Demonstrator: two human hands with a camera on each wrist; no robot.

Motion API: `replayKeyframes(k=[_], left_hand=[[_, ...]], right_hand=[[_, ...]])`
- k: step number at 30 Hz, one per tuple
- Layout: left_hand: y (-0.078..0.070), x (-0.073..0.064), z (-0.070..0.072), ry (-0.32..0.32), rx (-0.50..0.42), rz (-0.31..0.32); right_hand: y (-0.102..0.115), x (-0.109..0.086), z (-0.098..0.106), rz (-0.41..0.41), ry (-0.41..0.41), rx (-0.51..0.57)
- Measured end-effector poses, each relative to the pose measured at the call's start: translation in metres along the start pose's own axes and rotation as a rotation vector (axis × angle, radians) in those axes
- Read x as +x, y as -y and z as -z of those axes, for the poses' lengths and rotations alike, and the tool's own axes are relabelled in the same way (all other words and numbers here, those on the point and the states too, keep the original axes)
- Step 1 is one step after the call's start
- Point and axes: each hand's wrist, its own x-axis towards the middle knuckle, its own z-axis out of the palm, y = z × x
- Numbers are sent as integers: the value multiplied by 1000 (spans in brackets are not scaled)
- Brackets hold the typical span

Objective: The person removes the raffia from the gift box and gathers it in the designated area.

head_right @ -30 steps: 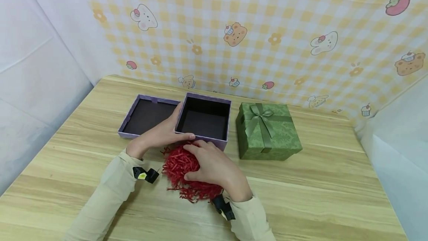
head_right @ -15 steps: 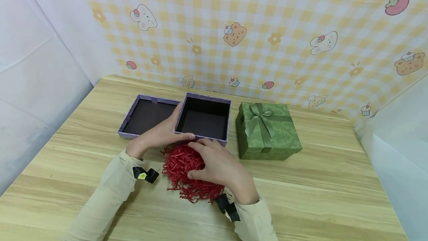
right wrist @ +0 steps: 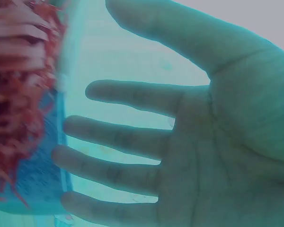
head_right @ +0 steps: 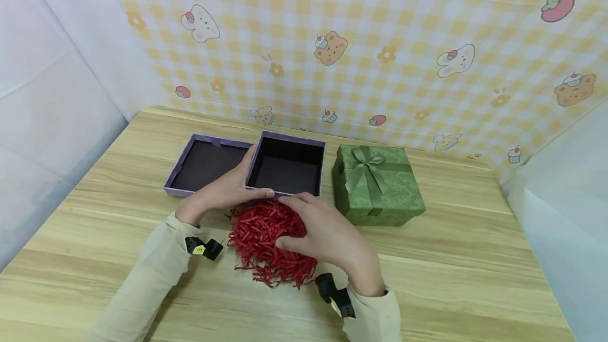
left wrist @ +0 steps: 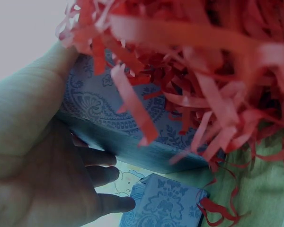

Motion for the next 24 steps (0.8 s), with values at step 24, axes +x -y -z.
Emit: replayKeyframes(k=[24], left_hand=[[1,1,-1,-5,7,-18]], right_hand=[[-53,-52,47,-223,-185,130]])
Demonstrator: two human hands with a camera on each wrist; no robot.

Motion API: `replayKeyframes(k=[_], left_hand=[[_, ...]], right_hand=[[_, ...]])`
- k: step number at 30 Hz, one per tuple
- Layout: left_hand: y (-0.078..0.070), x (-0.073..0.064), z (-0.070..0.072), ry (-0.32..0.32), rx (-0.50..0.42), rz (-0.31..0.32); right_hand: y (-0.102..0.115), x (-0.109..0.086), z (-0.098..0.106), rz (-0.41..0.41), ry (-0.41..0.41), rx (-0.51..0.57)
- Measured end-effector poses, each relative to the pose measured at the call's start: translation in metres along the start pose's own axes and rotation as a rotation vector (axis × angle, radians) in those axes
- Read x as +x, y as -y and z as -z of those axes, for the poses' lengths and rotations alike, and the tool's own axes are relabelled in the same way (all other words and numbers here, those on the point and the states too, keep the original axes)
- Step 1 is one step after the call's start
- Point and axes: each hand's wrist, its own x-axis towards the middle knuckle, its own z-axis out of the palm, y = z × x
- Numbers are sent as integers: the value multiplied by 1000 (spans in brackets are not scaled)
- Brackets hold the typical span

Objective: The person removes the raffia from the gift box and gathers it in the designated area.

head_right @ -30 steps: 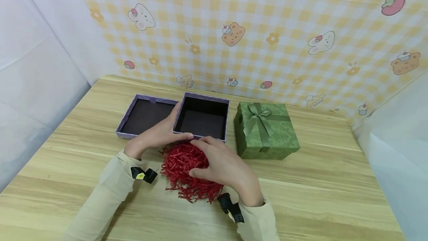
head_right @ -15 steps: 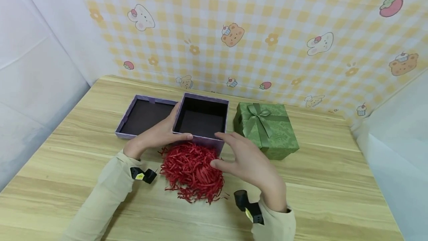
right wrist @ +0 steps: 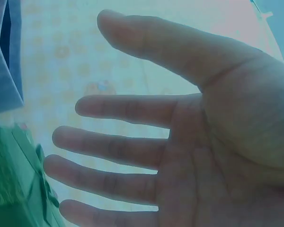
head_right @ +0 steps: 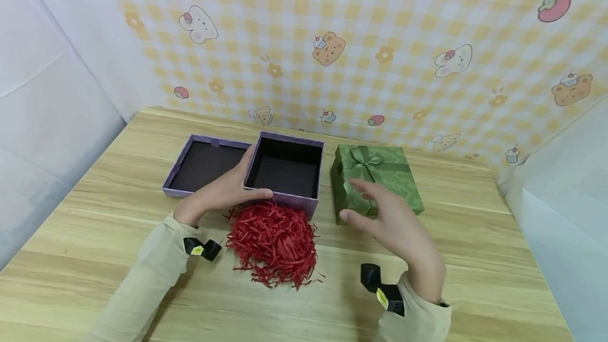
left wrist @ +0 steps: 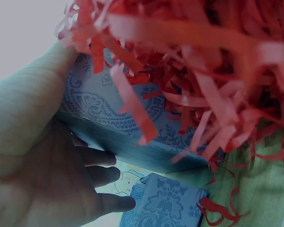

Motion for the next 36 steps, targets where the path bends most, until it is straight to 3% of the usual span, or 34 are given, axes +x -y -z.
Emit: replayKeyframes(k=[12,16,19,22,25,29,32,36], left_hand=[[-3,3,-2,-13,14,-13],[-3,-2,1,-24,62,8],[-7,-7,10,-24,93,44],[-18,-15,23,-44,91,62],[-35,-24,31,-103,74,34],[-65,-36,23,-165,53,-58],[-89,-41,7,-177,-52,-135],[-126,-36,-25,-159,-439,-145]], right_hand=[[-23,-20,25,-95,-63,29],[-36,-29,33,-126,-83,7],[-47,-37,38,-157,-89,-3],[-59,-47,44,-199,-86,-14],[-70,-57,50,-252,-88,-36],[-81,-65,57,-309,-82,-45],[-85,-67,60,-326,-81,-49],[-88,-65,57,-322,-100,-54]])
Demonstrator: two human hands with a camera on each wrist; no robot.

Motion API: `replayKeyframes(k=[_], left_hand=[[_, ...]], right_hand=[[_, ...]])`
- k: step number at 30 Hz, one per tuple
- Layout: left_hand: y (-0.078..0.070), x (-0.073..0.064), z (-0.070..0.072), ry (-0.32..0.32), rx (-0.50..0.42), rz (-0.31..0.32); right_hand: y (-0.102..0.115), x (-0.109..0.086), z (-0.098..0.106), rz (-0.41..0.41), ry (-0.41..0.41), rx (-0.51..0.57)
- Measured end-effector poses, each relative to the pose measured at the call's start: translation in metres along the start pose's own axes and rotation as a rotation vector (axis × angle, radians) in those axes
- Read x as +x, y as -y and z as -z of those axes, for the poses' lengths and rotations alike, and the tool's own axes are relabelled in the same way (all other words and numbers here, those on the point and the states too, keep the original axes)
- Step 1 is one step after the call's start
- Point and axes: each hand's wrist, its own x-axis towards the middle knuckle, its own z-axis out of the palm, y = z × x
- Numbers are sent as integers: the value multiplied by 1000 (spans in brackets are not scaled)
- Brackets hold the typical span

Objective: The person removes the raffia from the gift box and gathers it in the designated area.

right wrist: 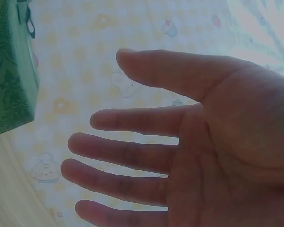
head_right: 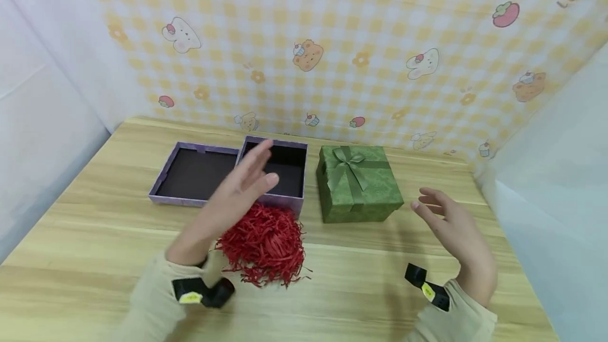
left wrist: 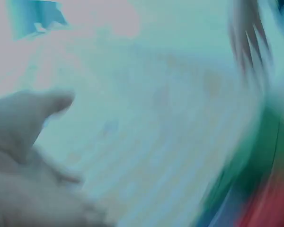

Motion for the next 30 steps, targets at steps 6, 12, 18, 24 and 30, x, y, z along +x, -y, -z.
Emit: replayKeyframes(k=[6,12,18,24,30], left_hand=[[-8,24,-71,-63,-702,135],[4,45,-114,-384,-903,135],[16,51,-132,-439,-761,244],[23,50,-137,-464,-921,324],[26,51,-135,-536,-1045,380]], right_hand=[[1,11,-7,4,10,-2],[4,20,-13,-40,19,-6],[7,34,-21,-60,61,22],[2,38,-28,-34,51,50],[-4,46,-36,-29,63,127]])
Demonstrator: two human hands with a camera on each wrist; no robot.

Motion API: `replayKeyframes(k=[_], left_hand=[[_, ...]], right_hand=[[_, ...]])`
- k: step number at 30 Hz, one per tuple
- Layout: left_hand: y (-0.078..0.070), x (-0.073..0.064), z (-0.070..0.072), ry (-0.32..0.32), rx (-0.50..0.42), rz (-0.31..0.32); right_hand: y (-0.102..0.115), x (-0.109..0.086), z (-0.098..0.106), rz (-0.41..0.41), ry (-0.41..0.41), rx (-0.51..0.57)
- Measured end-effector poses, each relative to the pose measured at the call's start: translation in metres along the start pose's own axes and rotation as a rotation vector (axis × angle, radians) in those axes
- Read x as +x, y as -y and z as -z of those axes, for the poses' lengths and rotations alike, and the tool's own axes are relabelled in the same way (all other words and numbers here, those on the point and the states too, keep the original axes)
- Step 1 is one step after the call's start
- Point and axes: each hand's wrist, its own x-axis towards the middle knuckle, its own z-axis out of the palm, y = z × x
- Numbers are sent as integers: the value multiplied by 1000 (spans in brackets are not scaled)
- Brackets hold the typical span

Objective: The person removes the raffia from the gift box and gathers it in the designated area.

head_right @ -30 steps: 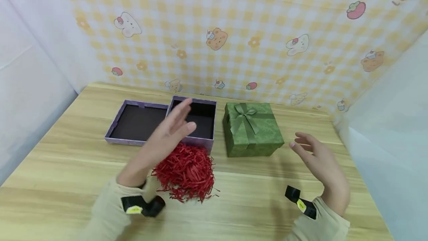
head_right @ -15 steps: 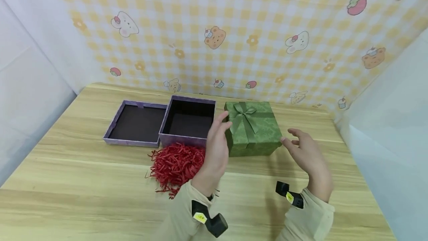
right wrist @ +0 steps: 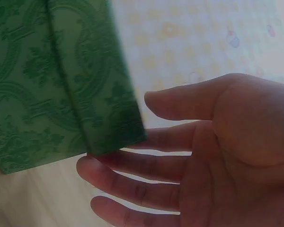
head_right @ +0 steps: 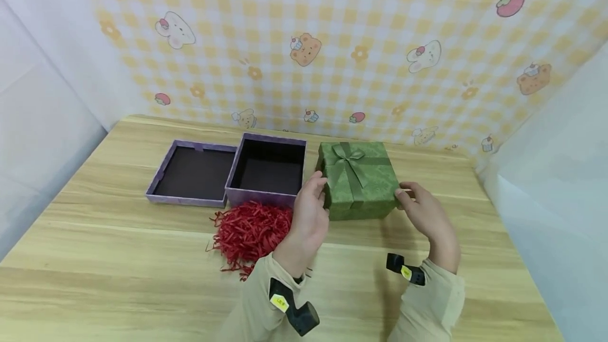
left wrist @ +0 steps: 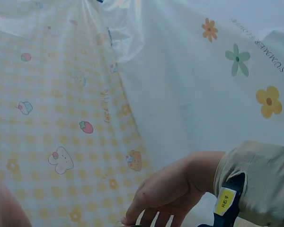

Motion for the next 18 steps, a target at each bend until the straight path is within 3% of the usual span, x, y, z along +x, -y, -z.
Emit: replayKeyframes(k=[9,18], left_hand=[[-3,3,6,14,-22,2],[-2,4,6,26,-51,50]], right_hand=[[-8,7,-4,-58,48,80],[-8,8,-3,-76,47,110]])
